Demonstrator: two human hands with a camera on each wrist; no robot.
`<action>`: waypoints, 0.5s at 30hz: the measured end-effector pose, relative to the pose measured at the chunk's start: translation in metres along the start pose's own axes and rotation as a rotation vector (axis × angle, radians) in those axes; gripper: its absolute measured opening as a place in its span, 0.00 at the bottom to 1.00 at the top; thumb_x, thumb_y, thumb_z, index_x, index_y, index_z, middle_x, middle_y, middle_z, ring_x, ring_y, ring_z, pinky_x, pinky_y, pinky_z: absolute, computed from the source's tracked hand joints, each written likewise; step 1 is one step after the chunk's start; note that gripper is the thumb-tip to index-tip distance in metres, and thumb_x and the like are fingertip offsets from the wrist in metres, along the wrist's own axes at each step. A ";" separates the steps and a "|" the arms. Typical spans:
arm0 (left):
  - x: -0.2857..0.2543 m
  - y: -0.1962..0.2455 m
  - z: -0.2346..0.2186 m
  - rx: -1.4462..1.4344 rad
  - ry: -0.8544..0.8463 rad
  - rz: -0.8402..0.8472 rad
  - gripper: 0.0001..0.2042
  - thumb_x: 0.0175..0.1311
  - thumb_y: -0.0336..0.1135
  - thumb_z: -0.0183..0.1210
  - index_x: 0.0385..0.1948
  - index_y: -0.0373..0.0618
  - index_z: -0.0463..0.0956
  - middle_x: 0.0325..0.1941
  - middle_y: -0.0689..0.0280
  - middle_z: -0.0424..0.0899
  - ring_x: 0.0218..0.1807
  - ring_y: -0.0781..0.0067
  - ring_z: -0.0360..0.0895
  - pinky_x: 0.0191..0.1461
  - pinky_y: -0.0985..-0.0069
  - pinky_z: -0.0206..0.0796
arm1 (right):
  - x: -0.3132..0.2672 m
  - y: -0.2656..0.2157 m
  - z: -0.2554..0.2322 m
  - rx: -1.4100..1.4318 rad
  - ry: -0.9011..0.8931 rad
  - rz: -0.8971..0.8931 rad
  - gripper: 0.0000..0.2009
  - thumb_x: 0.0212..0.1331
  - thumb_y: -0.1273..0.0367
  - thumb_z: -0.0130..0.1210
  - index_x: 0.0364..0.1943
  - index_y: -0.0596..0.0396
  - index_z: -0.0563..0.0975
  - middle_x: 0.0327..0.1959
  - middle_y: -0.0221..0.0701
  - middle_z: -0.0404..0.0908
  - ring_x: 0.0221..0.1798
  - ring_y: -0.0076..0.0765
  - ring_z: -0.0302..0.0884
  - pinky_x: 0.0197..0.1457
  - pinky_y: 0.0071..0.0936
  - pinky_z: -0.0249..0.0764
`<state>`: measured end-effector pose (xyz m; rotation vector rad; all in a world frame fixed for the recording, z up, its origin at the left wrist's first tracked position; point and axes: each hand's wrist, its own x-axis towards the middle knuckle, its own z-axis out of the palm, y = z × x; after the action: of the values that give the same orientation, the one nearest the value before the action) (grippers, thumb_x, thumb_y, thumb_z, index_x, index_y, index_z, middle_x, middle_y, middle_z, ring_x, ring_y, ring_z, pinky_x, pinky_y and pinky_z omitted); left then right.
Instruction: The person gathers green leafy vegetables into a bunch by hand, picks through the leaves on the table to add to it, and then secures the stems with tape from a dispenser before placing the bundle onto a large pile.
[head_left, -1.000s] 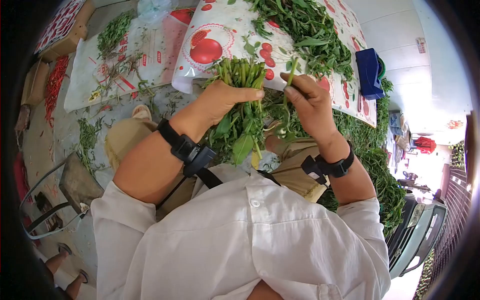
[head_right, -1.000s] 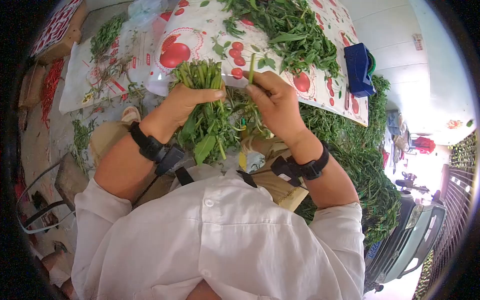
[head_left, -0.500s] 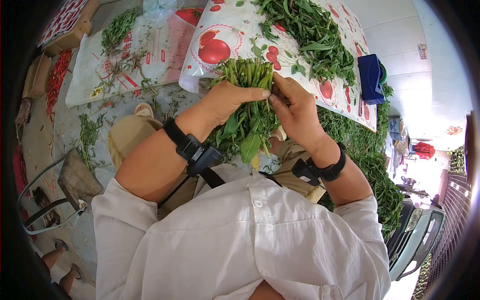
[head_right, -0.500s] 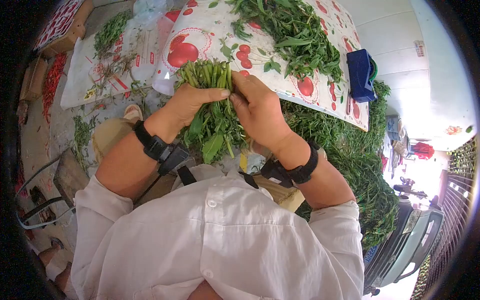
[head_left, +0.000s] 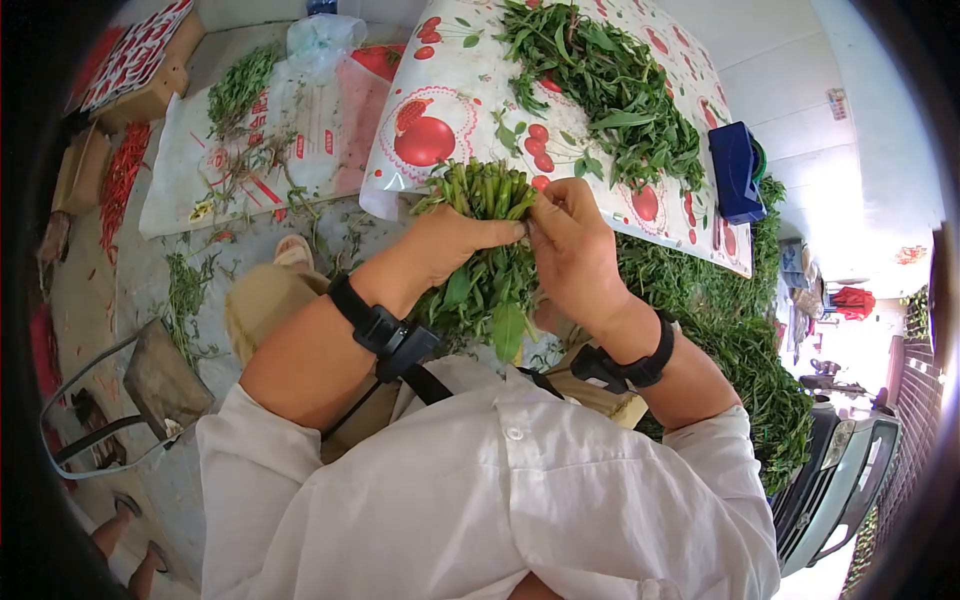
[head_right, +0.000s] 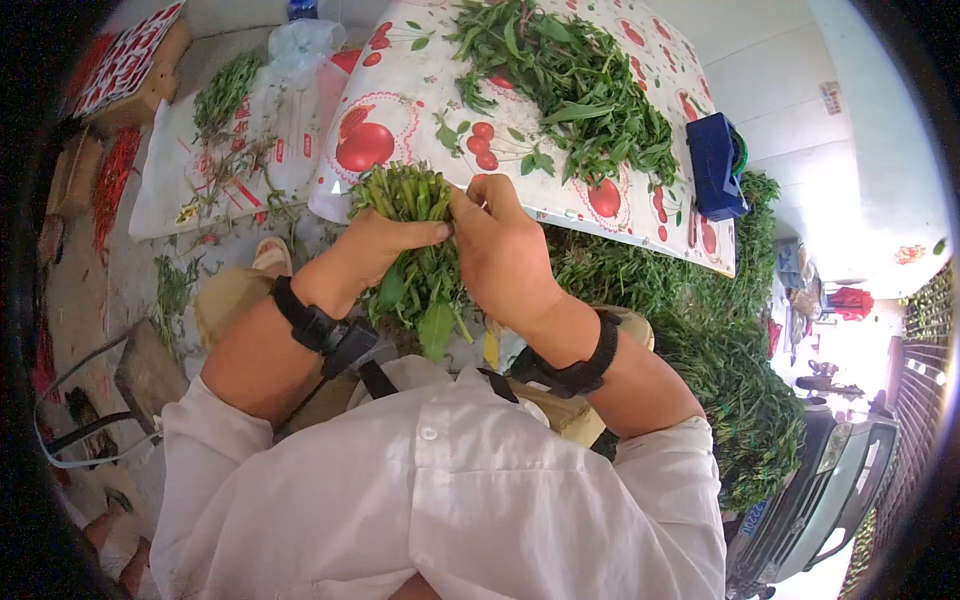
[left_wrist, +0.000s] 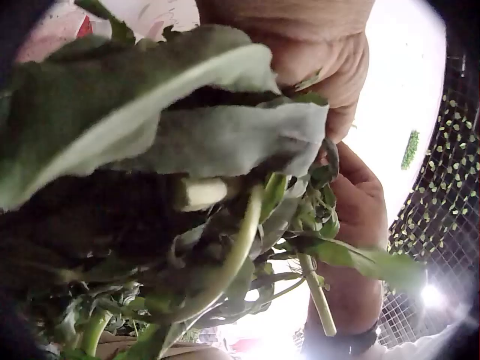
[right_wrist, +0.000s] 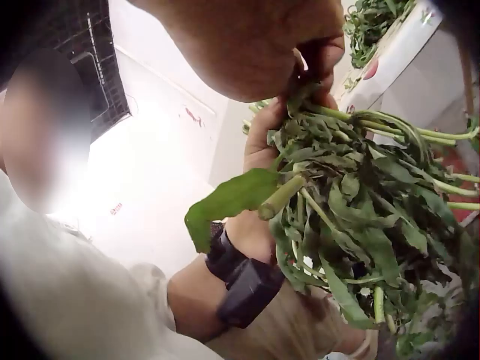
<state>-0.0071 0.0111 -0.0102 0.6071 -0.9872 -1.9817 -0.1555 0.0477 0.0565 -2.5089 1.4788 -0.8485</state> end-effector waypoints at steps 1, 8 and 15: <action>-0.001 0.002 -0.001 0.029 0.001 0.004 0.16 0.50 0.30 0.62 0.43 0.41 0.75 0.40 0.70 0.78 0.40 0.80 0.72 0.46 0.79 0.65 | 0.001 0.000 -0.001 -0.019 0.002 -0.001 0.16 0.44 0.83 0.51 0.42 0.63 0.73 0.36 0.40 0.68 0.29 0.45 0.73 0.31 0.32 0.71; -0.004 0.003 0.006 0.023 -0.038 0.004 0.16 0.51 0.31 0.62 0.42 0.39 0.75 0.39 0.69 0.79 0.40 0.79 0.73 0.45 0.80 0.66 | 0.010 0.010 -0.024 0.212 -0.160 -0.002 0.19 0.41 0.79 0.55 0.43 0.60 0.74 0.42 0.40 0.69 0.40 0.44 0.72 0.42 0.31 0.71; 0.001 0.003 0.003 0.187 -0.124 -0.036 0.12 0.52 0.34 0.62 0.36 0.40 0.77 0.33 0.65 0.80 0.37 0.75 0.76 0.45 0.77 0.67 | 0.036 0.108 -0.051 -0.088 -0.069 0.114 0.19 0.46 0.70 0.58 0.47 0.53 0.74 0.49 0.40 0.70 0.51 0.47 0.68 0.54 0.35 0.66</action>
<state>-0.0086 0.0103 -0.0065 0.6131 -1.2552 -1.9917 -0.2519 -0.0295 0.0751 -2.4587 1.6527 -0.6868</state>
